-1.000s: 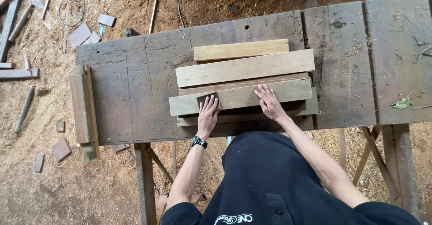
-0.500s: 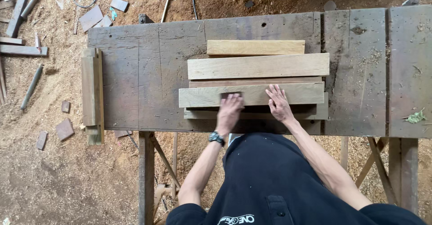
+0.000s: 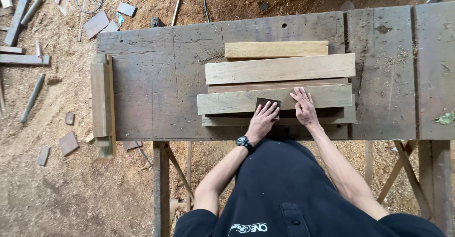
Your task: The person sands the surface and edges of several wooden planks by hand using a piece of sandpaper.
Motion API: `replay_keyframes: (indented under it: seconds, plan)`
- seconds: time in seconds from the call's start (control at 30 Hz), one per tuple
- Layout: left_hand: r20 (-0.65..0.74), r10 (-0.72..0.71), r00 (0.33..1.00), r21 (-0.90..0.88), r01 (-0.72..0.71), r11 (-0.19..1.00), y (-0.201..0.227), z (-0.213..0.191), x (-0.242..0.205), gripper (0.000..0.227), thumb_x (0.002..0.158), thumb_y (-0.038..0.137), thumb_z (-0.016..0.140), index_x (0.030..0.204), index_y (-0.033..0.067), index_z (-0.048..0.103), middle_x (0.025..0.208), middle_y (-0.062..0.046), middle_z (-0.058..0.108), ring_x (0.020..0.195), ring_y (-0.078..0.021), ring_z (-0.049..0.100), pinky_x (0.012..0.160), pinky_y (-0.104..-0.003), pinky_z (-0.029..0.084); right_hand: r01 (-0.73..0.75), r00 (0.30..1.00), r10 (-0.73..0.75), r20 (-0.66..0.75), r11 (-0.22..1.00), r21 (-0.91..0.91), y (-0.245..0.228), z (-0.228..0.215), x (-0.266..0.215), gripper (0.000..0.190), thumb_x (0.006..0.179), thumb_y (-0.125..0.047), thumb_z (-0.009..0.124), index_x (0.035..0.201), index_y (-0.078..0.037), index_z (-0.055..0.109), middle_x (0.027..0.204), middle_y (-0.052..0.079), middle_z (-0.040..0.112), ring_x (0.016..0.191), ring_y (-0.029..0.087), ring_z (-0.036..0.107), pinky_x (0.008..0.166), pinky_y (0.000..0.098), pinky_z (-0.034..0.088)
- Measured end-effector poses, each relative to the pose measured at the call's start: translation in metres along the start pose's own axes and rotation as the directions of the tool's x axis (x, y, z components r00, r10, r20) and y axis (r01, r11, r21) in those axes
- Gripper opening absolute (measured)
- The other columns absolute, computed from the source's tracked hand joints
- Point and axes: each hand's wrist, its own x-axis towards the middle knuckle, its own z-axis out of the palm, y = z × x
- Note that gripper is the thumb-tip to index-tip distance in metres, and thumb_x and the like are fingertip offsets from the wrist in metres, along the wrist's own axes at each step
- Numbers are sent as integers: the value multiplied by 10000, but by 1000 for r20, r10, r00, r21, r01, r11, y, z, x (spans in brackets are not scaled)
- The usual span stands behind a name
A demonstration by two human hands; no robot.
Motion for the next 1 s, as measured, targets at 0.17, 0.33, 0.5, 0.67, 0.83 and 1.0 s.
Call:
replay_keyframes:
  seconds: [0.17,0.33,0.5,0.67,0.83,1.0]
  plan:
    - [-97,-75,992,64,81,995,-72,-62,-34,422,1026,342,586,1420,193,610,1559,-48,504,1483,-252,416,1260,-486,246,-61,998,61,-20,998,32,-2,3,5,412,991,-54,459,1346,-132,654,1587,67,488,1541,274,342,1285,483,175]
    - [-211,-243,947,59,260,964,-113,-74,-71,404,1033,298,590,1425,204,621,1564,-40,498,1490,-252,391,1252,-499,219,-113,986,120,-117,992,59,-2,17,1,373,1007,-74,464,1293,-148,692,1564,57,526,1538,258,365,1297,489,165]
    - [-263,-11,965,19,17,1000,-58,-24,-54,526,1010,235,636,1520,188,517,1641,-63,373,1525,-255,301,1278,-515,162,-114,981,118,-156,993,32,2,21,5,355,1018,-108,474,1288,-155,700,1564,58,524,1537,266,360,1293,515,130]
    - [111,20,994,-6,-19,1000,-46,-33,-74,525,986,182,645,1495,211,516,1634,-66,345,1534,-235,242,1277,-493,123,-127,978,128,-162,992,16,0,23,4,324,1041,-128,476,1267,-158,706,1551,50,546,1533,259,384,1301,513,133]
    - [-279,-31,960,134,71,988,-97,-96,-128,455,1087,142,564,1538,163,512,1677,-30,358,1572,-228,321,1330,-421,258,-119,973,128,-192,991,60,-1,25,2,330,1035,-129,476,1271,-147,706,1546,60,554,1530,264,393,1295,506,146]
    - [-516,-295,804,-46,318,947,-124,-108,-102,446,1065,165,571,1509,184,521,1626,-90,413,1537,-288,336,1278,-461,298,-133,975,140,-173,990,53,-3,25,6,317,1056,-155,463,1262,-141,703,1548,52,552,1541,244,378,1302,493,120]
